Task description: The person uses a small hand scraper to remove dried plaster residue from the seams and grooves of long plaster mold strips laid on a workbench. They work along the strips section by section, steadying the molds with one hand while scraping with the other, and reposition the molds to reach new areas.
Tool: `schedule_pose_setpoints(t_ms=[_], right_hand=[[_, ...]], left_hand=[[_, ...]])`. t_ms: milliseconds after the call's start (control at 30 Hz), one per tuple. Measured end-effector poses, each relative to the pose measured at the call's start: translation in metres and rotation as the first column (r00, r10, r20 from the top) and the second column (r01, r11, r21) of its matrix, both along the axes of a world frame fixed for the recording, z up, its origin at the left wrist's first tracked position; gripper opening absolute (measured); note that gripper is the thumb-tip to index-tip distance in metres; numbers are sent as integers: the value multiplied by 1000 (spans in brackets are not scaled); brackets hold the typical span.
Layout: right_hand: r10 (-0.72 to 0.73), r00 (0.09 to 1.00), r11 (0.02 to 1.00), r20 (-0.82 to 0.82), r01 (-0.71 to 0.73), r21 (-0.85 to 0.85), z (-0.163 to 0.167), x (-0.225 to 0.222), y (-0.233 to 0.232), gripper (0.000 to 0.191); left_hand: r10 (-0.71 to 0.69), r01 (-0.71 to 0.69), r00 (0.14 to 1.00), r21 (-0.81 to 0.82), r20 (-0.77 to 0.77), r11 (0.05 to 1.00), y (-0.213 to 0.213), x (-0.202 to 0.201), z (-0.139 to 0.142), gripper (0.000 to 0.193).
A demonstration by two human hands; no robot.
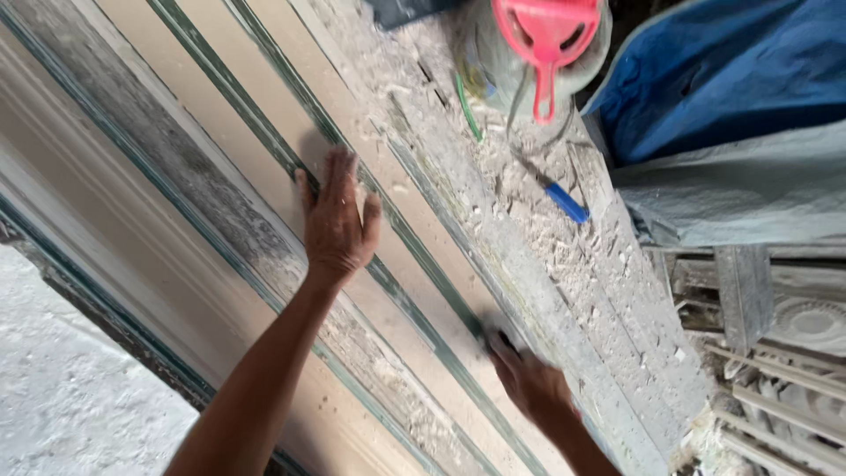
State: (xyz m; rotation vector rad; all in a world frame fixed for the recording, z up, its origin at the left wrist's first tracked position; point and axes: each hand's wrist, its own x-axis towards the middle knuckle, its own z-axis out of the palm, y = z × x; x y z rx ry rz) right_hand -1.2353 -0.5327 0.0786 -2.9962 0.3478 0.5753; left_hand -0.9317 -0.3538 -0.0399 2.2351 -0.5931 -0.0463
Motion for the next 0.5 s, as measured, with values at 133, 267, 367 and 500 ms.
schedule_pose_setpoints(t_ms=[133,267,367,500], right_hand=[[21,998,1000,60,-22,10,-32,39,7,50],[127,983,983,136,-107,-147,-80,209,28,40],[245,917,969,315,-229,-88,-77,279,34,42],[124,991,992,-50,-123,19,-28,210,30,51]], left_hand=[[27,-27,1000,-105,0,994,0,-1,-5,67],[40,-63,995,-251,-96,966,2,-1,-10,68],[77,-161,978,-468,-194,869,11,20,-13,73],[253,-253,965,-12,67,967,36,103,-21,65]])
